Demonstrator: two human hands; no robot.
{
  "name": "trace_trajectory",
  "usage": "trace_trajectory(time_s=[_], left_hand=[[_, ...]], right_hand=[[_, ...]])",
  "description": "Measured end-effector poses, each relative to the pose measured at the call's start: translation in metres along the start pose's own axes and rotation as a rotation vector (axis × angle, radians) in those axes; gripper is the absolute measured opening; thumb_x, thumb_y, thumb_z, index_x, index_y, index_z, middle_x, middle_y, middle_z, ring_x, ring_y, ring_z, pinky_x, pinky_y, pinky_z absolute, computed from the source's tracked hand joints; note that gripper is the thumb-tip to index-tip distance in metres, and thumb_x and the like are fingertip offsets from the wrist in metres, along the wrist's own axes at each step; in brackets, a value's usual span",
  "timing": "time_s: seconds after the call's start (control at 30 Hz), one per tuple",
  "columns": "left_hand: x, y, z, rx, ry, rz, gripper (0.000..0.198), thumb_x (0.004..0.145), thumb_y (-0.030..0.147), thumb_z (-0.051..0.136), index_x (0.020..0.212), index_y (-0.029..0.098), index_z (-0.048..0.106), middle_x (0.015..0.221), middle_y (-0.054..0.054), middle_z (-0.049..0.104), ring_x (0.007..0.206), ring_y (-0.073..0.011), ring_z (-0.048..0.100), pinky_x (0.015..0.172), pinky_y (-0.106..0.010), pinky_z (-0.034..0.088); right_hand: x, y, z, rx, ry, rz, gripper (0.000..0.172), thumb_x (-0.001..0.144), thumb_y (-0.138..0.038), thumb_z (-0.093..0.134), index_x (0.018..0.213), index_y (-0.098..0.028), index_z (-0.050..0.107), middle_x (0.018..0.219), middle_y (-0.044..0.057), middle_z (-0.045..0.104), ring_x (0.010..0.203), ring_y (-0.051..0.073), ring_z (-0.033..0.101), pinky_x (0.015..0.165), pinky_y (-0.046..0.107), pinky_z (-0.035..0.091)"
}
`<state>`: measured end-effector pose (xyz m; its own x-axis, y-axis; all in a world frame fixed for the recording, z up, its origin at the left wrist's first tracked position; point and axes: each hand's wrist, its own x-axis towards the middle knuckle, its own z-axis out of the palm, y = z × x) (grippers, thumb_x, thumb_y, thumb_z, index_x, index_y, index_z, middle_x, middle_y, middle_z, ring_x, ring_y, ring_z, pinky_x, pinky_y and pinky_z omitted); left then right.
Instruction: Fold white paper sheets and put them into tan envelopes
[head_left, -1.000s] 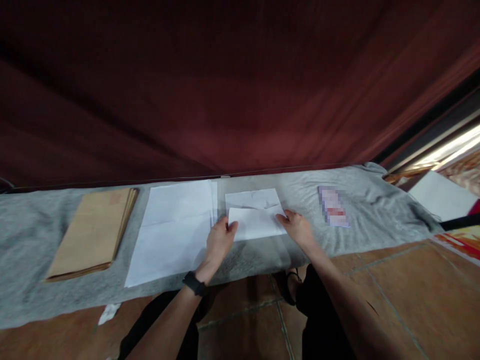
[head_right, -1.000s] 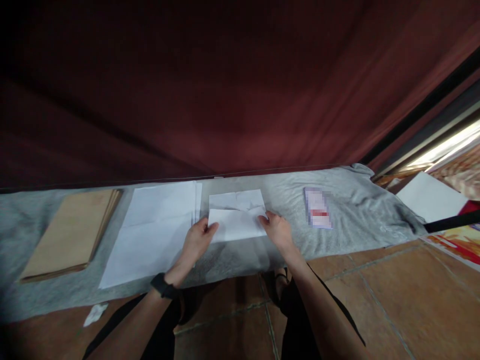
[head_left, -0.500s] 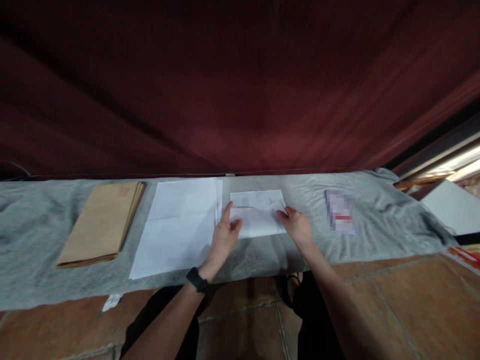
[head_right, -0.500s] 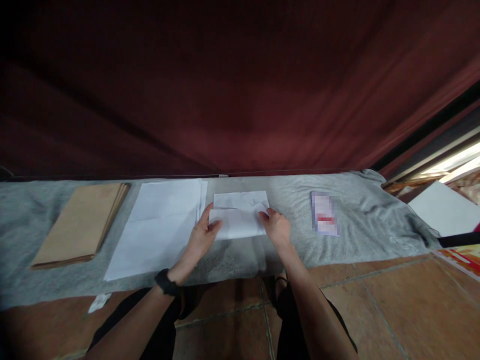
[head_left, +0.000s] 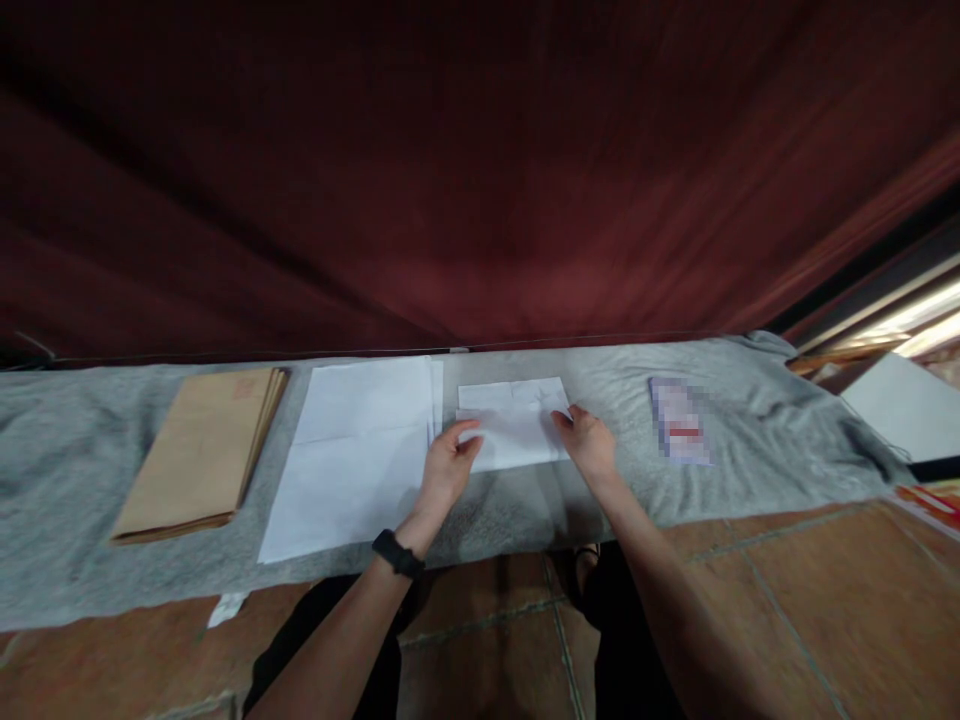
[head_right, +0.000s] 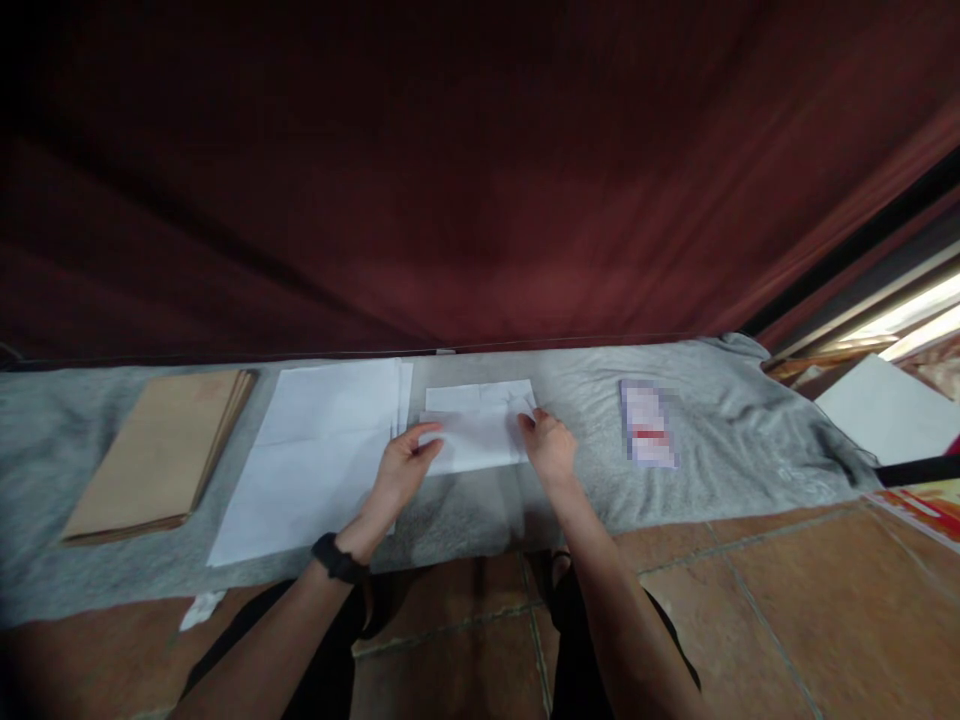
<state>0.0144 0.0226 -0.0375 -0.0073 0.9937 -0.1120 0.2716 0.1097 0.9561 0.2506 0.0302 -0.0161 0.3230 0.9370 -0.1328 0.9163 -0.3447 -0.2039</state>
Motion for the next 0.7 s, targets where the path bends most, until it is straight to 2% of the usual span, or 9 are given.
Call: trace_trajectory(time_s=[0.23,0.5,0.7], left_hand=[[0.013,-0.007,0.009,0.033,0.073,-0.016,0.03,0.077,0.024,0.062,0.105,0.019,0.073,0.08,0.0,0.069,0.07,-0.015,0.059,0.062,-0.024,0.045],[0.022,-0.005,0.009,0.029,0.095,-0.041,0.028,0.077,0.019,0.063,0.103,0.018,0.072,0.081,0.0,0.07,0.071,-0.0149,0.061,0.065,-0.024,0.047],[0.02,-0.007,0.008,0.074,0.098,-0.015,0.029,0.079,0.023,0.065,0.107,0.019,0.073,0.077,0.001,0.067,0.064,-0.0135,0.057,0.062,-0.024,0.043]], right_hand=[[0.006,0.004,-0.001,0.055,-0.008,0.025,0.041,0.102,-0.046,0.04,0.108,-0.019,0.07,0.1,0.013,0.075,0.093,0.022,0.071,0.071,0.026,0.044],[0.012,0.02,0.002,0.221,-0.03,-0.065,0.031,0.095,-0.032,0.044,0.093,-0.018,0.071,0.079,0.005,0.071,0.069,0.015,0.062,0.059,0.023,0.035],[0.007,0.024,-0.002,0.19,-0.028,-0.076,0.029,0.092,-0.027,0.045,0.088,-0.017,0.072,0.077,0.006,0.07,0.067,0.015,0.059,0.058,0.025,0.032]])
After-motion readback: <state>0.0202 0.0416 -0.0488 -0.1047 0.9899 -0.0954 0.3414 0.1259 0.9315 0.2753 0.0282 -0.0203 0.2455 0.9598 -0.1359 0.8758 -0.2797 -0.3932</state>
